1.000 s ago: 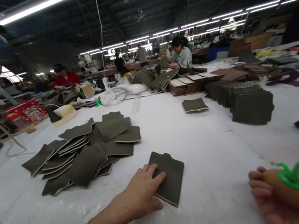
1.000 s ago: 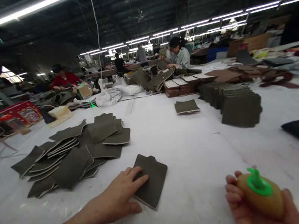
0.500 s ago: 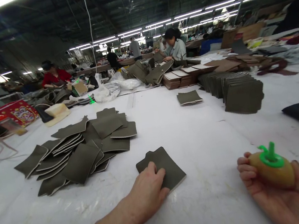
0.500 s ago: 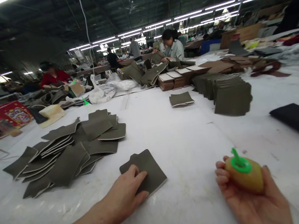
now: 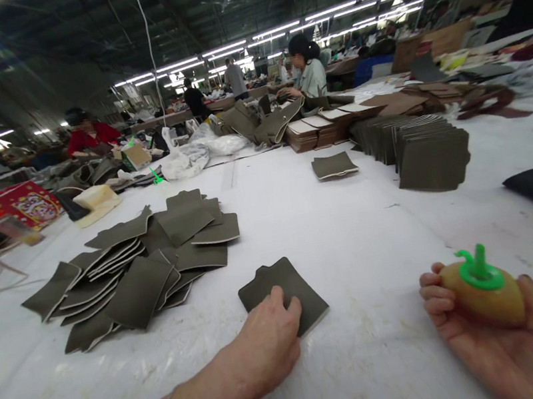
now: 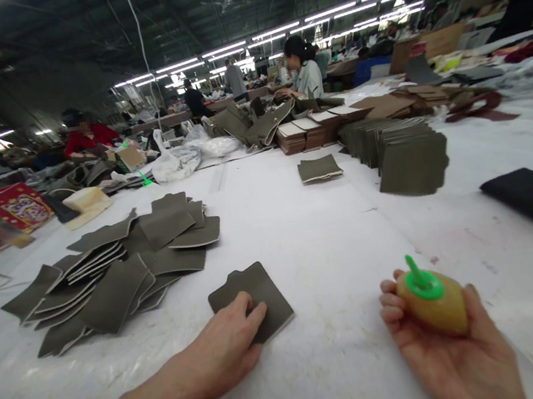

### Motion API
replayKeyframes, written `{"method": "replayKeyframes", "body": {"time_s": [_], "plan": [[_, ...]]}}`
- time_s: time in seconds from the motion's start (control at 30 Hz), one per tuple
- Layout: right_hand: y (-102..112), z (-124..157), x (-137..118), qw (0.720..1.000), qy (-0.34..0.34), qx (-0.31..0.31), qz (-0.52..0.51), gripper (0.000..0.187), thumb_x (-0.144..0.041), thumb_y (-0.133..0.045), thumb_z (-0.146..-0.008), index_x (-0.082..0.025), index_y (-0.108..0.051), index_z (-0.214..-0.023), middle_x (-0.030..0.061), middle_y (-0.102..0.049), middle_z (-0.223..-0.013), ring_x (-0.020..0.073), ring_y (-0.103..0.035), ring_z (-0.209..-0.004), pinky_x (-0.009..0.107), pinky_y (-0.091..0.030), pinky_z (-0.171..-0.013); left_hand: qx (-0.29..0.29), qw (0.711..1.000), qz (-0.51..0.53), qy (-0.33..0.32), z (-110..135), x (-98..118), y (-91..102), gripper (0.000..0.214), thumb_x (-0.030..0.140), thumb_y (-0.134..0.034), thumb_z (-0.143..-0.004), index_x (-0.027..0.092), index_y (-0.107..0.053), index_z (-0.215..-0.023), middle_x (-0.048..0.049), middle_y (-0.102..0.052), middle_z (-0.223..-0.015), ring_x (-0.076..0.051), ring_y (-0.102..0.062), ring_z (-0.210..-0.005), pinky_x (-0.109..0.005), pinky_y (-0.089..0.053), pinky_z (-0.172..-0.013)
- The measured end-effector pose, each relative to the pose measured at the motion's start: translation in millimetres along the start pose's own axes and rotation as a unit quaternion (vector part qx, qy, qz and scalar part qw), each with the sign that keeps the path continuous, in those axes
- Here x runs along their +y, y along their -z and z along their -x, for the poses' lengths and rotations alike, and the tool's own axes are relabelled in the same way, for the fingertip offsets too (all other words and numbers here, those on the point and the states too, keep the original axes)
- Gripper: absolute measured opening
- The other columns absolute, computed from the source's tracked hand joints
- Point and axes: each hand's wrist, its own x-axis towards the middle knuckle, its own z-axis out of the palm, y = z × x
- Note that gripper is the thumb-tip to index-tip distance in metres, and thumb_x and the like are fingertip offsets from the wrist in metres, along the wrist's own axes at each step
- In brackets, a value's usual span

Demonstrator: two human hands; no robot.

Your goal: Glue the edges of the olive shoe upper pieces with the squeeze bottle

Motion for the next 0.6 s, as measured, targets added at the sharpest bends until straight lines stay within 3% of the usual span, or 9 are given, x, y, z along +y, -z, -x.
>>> {"method": "replayKeyframes", "body": {"time_s": [0.3,0.4,0.6], "plan": [[8.7,-1.7,-0.9,0.999,0.001,-0.016,0.033,0.048,-0.048,-0.066,-0.075,-0.011,-0.067,-0.106,0.0147,-0.059,-0.104,0.0175,-0.059,-0.076,0.025,-0.060,-0.060,0.042,0.996,-0.071,0.022,-20.4,12.4,-18.7,0.040,0.010,-0.045,-0.064,0.004,-0.057,-0.102,-0.0194,-0.059,-0.094,-0.030,-0.063,-0.080,-0.041,-0.055,-0.064],[7.8,1.4,-1.6,0.999,-0.002,-0.005,0.036,0.047,-0.049,-0.067,-0.074,-0.013,-0.068,-0.104,0.0139,-0.060,-0.105,0.0172,-0.060,-0.077,0.024,-0.060,-0.062,0.026,0.996,-0.074,0.036,-24.4,14.3,-14.4,0.037,0.011,-0.046,-0.066,0.004,-0.058,-0.100,-0.0205,-0.061,-0.094,-0.030,-0.064,-0.078,-0.041,-0.055,-0.064],[5.0,6.7,-1.6,0.998,0.007,0.001,0.065,0.043,-0.049,-0.067,-0.073,-0.016,-0.069,-0.101,0.0123,-0.063,-0.107,0.0193,-0.062,-0.081,0.024,-0.060,-0.062,0.021,0.996,-0.080,0.016,-23.8,3.9,1.7,0.028,0.012,-0.039,-0.074,0.014,-0.060,-0.094,-0.0149,-0.064,-0.090,-0.030,-0.066,-0.074,-0.042,-0.053,-0.062]]}}
